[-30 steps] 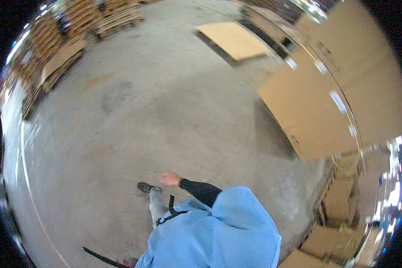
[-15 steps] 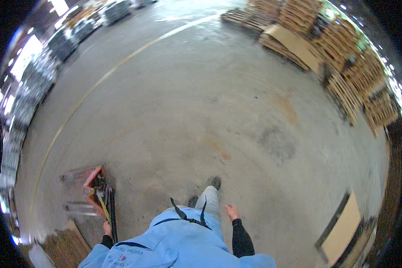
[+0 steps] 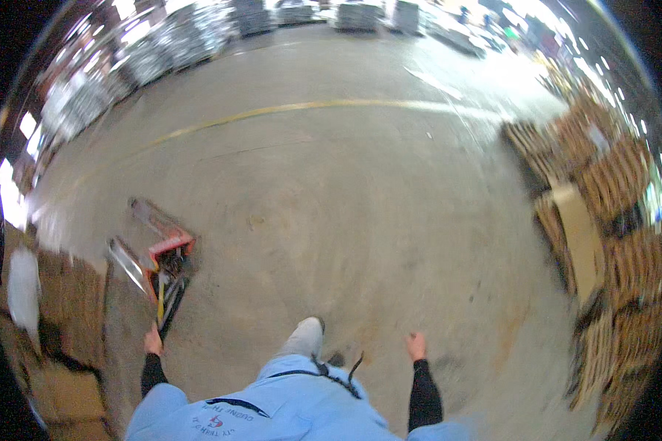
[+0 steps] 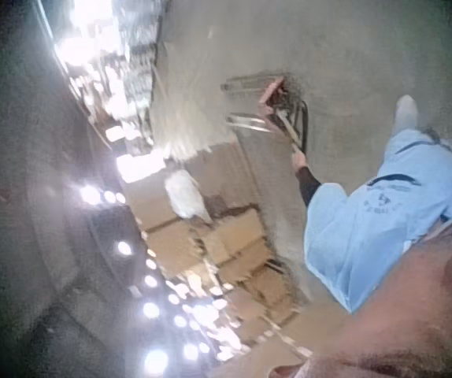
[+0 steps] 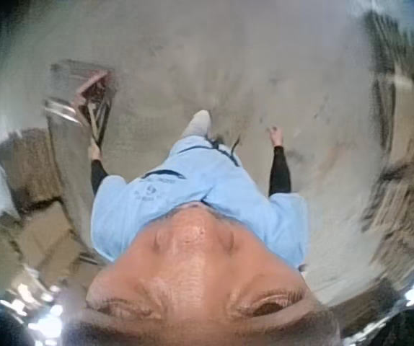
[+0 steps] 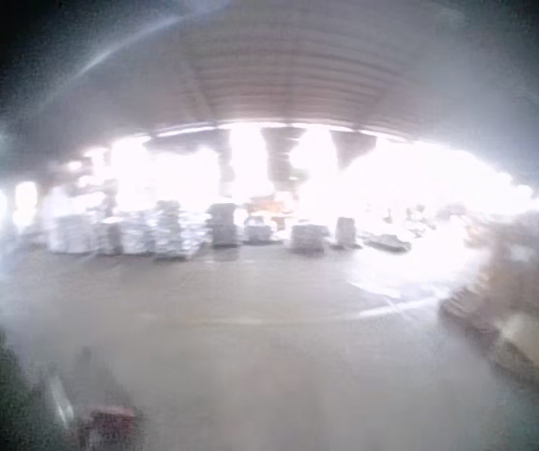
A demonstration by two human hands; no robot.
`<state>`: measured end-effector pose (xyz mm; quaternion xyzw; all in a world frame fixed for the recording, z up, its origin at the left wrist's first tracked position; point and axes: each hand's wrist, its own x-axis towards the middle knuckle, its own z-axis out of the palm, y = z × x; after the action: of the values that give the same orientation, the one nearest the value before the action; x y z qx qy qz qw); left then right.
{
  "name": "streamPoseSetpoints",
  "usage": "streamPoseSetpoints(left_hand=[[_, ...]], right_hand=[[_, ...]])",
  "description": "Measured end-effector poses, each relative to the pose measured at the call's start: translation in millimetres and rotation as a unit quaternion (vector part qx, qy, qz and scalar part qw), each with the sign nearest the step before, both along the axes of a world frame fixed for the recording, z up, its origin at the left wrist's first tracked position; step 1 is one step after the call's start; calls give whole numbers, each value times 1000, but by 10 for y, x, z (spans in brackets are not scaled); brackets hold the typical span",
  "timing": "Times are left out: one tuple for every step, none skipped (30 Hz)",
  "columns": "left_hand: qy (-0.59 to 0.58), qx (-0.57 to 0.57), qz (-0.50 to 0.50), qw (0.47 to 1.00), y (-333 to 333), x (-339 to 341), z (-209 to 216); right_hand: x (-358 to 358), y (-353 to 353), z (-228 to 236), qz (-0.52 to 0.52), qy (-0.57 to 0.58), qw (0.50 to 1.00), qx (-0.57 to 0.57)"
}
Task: The person uses a manual pallet jack to lift and move a stack of large cardboard boxes across a warehouse floor. They navigate around other pallets and boxes, then retrieve a wooden pallet from a nearby stack.
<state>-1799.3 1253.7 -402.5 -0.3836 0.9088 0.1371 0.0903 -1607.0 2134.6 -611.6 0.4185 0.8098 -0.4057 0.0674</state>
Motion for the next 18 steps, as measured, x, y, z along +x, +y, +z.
streamPoseSetpoints(left_hand=[[84,-125,-102,983,310,-125,-32],[52,-16,-25,998,529,-342,-10],[25,25,62,997,772,-565,19],[41,-6,43,998,1023,-722,44],[59,25,81,995,1272,-924,49],[37,114,113,986,1455,-1092,99],[34,97,111,989,1616,-1271,148],[32,79,109,990,1785,-1437,172],[42,60,107,991,1877,-1497,166],[29,15,88,996,2020,-1626,133],[20,-39,65,997,2124,-1759,102],[4,-27,143,989,2215,-1931,64],[-6,-16,219,976,2264,-2213,42],[-10,-25,169,985,2317,-2501,13],[-41,-30,118,992,2418,-2736,-49],[-12,-25,128,991,2467,-2946,-61],[-8,-21,135,991,2565,-3181,-91],[-1,-17,144,989,2660,-3399,-100]], right_hand=[[-109,169,-112,23,74,997,11],[-295,352,-246,-53,58,993,-87],[-529,441,-452,7,74,997,38],[-725,569,-598,-3,33,999,3],[-949,667,-730,28,15,1000,2],[-1121,777,-793,51,-1,994,-97],[-1337,755,-873,47,8,993,-109],[-1558,735,-894,30,-6,986,-165],[-1752,674,-866,36,-69,978,-193],[-1978,628,-802,8,-76,959,-273],[-2166,599,-700,-42,-112,934,-336],[-2369,641,-566,27,-131,936,-327],[-2641,666,-458,87,-140,931,-326],[-2990,729,-373,140,-141,926,-320],[-3331,875,-289,170,-119,930,-304],[-3657,1022,-209,202,-98,932,-285],[-3926,1192,-136,218,-107,939,-243],[-4215,1375,-67,155,-45,946,-282]])
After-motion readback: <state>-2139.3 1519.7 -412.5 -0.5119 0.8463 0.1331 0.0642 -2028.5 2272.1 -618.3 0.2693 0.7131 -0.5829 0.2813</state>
